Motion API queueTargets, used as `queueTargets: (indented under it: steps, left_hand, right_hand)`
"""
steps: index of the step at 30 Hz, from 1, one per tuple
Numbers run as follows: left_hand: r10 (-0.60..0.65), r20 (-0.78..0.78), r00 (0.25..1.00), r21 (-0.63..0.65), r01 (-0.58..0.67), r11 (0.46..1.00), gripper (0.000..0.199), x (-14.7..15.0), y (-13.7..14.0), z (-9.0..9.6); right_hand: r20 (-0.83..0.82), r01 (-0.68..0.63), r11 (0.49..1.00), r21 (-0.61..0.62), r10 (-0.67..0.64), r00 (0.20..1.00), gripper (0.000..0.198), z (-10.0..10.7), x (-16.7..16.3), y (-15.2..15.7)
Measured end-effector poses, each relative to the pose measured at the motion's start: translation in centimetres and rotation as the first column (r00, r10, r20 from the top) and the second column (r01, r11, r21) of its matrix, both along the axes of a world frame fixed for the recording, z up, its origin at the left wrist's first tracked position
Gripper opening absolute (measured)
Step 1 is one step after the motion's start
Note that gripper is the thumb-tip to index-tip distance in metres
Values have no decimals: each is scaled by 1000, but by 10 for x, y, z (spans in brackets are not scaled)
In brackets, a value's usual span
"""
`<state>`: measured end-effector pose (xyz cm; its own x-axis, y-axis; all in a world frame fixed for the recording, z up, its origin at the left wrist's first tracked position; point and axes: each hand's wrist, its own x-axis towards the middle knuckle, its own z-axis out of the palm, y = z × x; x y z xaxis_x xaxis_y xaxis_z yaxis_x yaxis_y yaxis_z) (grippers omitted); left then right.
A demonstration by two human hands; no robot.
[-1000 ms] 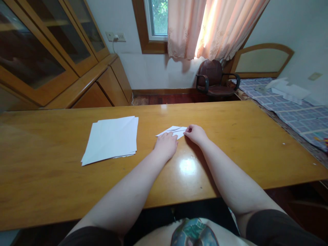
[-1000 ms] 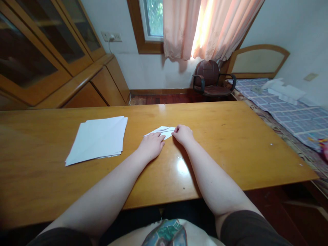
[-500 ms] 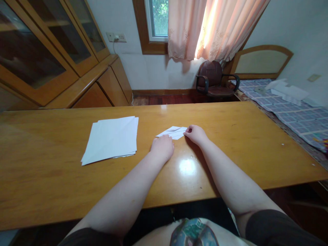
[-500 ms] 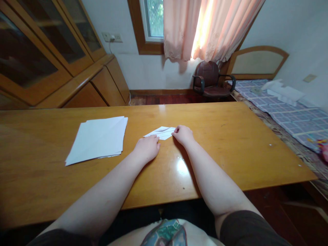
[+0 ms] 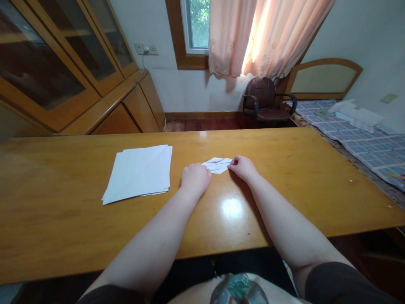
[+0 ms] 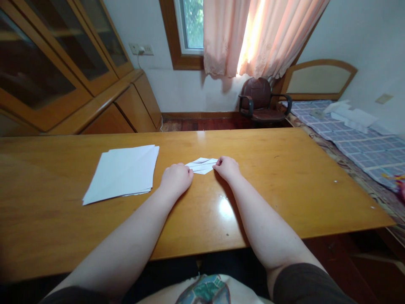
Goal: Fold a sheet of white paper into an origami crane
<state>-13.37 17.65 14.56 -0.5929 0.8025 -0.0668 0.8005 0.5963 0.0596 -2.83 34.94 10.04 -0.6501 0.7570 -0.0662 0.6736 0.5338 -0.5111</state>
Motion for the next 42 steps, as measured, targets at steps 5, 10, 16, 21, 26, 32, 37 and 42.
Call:
queueTargets:
  steps: [5,10,16,21,26,32,37,42]
  left_hand:
    - [-168,-36,985,179,172,969,43,-11,6,-16]
    - [-292,76,953,124,281,952,65,-19,12,-34]
    - [-317,60,947,156,305,940,49,-22,11,-32]
    - [-297,70,952,198,278,940,42,-25,11,-33]
    - [-156,60,986,230,138,963,55,-30,12,-35]
    - [-117,72,991,213,99,972,48,-34,10,-34]
    - [-189,81,979,284,159,946,27,-31,13,-32]
    - [-238,73,969,341,200,919,15,-30,13,-28]
  right_hand:
    - [-96,-98,976,195,119,988,10,3,-1,-3]
    - [-179,-389,887,248,437,881,23,-5,-3,-9]
    - [-165,-507,842,187,535,828,24,-10,-3,-8]
    - [-110,-449,870,202,476,873,33,-1,-2,-9]
    - [-96,-489,840,235,520,849,27,1,-2,-11]
    - [-171,-440,871,220,479,861,20,0,-4,-11]
    - [-285,-374,918,129,396,873,12,-4,-4,-8]
    - [-311,-270,959,-88,231,922,37,-5,-2,-8]
